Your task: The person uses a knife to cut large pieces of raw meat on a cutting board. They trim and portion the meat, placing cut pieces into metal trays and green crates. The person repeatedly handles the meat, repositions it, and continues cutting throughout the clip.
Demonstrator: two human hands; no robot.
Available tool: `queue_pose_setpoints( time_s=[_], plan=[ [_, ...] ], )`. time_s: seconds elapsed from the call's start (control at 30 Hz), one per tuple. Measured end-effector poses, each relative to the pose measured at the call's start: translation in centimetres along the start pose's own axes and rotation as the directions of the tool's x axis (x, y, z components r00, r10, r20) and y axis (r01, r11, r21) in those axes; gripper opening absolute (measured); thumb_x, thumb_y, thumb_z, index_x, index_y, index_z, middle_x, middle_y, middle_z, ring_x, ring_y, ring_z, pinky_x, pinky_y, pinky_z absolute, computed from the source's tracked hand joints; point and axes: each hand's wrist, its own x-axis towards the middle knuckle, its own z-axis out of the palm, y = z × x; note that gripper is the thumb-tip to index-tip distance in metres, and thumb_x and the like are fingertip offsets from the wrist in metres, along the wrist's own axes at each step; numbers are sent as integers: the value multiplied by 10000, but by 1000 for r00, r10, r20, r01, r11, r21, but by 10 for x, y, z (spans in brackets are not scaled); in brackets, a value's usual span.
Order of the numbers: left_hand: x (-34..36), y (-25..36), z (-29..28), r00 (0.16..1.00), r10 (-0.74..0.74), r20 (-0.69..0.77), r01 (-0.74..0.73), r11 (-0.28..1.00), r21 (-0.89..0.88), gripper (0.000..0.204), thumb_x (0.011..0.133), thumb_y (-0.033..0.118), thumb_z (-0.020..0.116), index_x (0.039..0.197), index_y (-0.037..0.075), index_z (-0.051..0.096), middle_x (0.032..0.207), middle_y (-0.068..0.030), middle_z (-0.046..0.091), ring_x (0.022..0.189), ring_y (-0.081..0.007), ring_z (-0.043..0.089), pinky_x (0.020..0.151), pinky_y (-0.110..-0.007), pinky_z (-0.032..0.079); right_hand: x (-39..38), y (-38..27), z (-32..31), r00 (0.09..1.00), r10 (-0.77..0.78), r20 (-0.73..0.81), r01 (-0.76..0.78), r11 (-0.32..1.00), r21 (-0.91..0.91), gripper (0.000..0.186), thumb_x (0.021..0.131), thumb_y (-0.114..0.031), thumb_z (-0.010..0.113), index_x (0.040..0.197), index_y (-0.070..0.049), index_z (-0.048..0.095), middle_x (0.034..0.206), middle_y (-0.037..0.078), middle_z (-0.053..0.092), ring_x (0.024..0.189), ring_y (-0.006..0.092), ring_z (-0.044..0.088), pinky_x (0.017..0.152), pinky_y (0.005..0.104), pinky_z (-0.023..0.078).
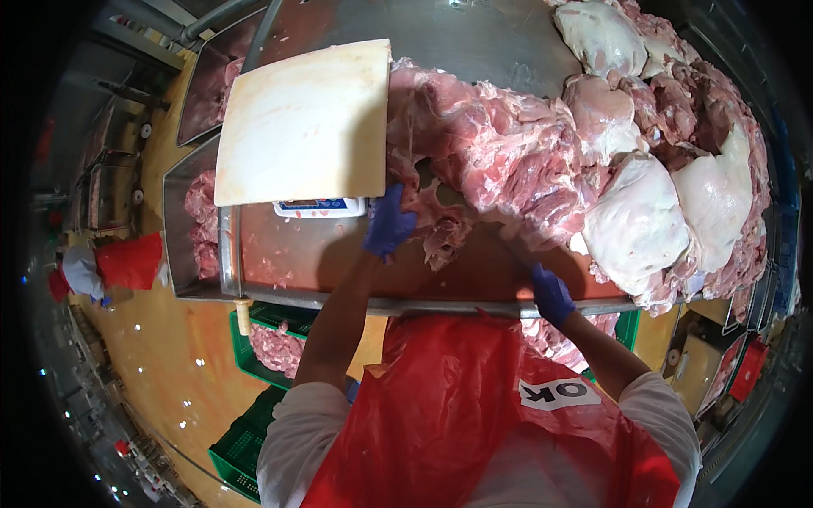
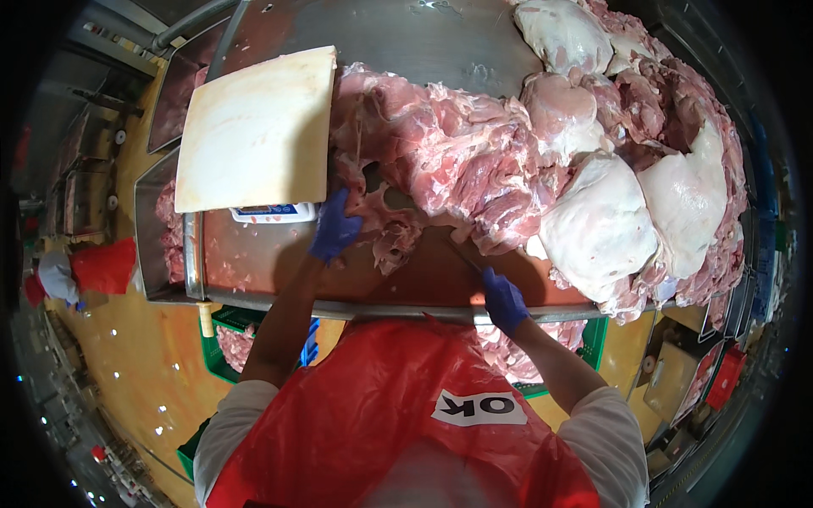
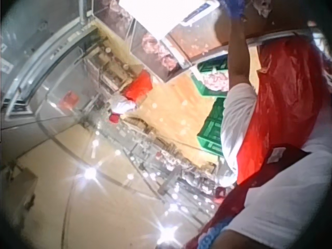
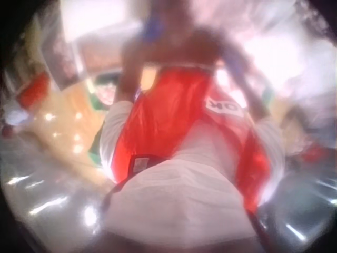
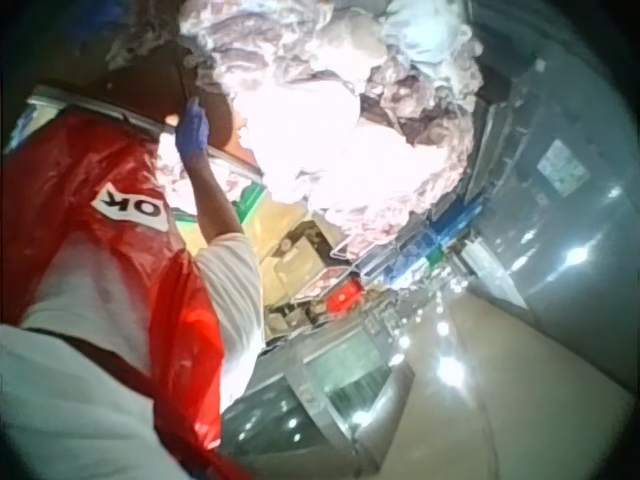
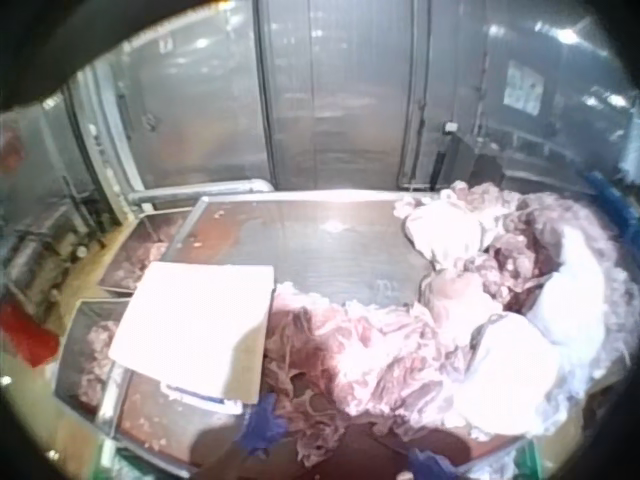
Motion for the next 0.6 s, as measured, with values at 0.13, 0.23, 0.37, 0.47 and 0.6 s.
queue_pose_setpoints(
  time_s=[0.13,0.23,0.37,0.47,0.6],
  plan=[
    [-11,-9,20,986,142,-93,-142,990,1,346,706,164,635,1013,20,569,903,-221,606,843,-420,585,739,-486,462,90,-41,23,914,-275,-297,313,946,86,238,928,-190,524,1134,-72,535,902,208,635,843,352,648,659,450,484],
    [-15,-2,7,989,148,-29,-146,987,75,344,721,145,618,1030,1,576,952,-237,619,882,-406,604,765,-467,475,154,-70,34,982,-143,-125,156,983,97,225,948,-225,493,1095,-68,558,879,194,653,855,338,656,677,438,495],
    [-25,49,-43,984,-134,118,141,989,-53,379,733,130,587,1079,-26,583,1038,-258,626,967,-400,617,828,-439,484,159,-73,42,995,-82,-55,93,966,240,226,960,-242,463,1054,-59,555,887,211,668,866,359,666,705,441,514],
    [-33,48,-57,967,-148,208,189,963,-194,396,743,120,564,1109,-31,582,1022,-259,636,956,-412,623,824,-439,487,70,-40,4,973,-194,-126,218,951,221,183,941,-171,470,1058,-43,530,878,228,652,822,396,654,673,470,502],
    [-42,49,-32,991,-3,134,15,996,-83,366,730,105,553,1067,-36,574,934,-251,622,878,-386,609,784,-425,487,52,-19,5,887,-378,-266,436,874,213,196,919,-101,503,1102,-31,499,809,226,611,736,407,625,601,492,468]
  ],
)
